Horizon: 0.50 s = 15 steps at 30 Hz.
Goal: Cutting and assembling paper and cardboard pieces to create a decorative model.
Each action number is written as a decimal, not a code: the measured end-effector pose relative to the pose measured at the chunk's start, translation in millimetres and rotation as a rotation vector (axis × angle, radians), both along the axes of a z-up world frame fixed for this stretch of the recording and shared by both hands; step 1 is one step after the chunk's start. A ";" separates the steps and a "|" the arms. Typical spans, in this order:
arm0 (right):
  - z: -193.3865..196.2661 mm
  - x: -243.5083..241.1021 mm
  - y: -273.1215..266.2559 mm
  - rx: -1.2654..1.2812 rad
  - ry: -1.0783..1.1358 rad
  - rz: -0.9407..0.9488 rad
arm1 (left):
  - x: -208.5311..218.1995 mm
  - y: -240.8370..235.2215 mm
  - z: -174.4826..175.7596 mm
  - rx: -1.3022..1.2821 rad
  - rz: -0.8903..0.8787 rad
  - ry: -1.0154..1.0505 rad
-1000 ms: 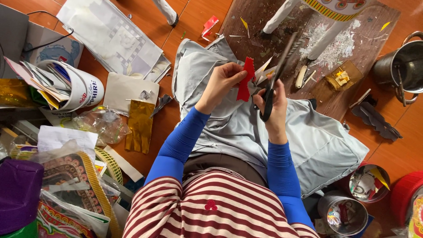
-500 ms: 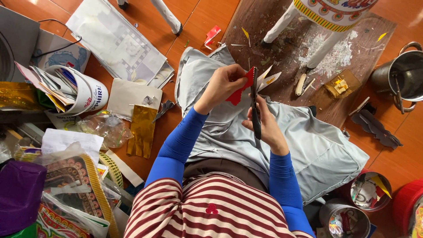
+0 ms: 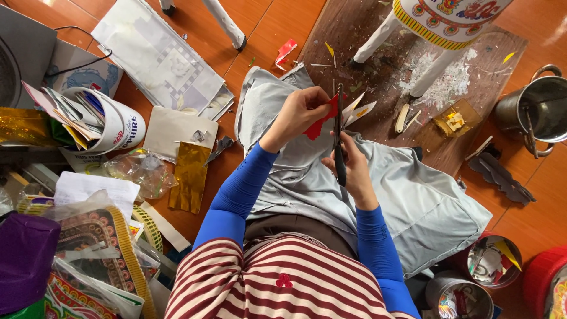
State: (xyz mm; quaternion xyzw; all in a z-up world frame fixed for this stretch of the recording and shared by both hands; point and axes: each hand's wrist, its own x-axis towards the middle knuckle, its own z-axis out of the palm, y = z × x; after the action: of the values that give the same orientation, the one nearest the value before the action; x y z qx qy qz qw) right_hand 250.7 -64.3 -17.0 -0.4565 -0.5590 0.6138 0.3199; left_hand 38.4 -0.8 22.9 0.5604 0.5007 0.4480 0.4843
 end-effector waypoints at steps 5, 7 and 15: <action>-2.0 10.2 7.4 0.059 0.162 0.249 | -0.4 -1.7 15.2 -0.019 -0.020 -0.041; -5.1 13.7 8.8 0.046 0.142 0.286 | -3.9 -1.0 17.9 -0.028 -0.015 -0.044; -4.6 18.0 7.0 0.039 0.105 0.255 | -5.8 0.7 10.7 0.038 -0.077 0.129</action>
State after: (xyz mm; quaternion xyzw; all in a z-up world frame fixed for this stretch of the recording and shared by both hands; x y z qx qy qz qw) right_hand 268.7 -57.3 -21.6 -0.3426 -0.6067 0.6616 0.2771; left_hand 32.6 -0.1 33.7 0.6159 0.5004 0.4014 0.4572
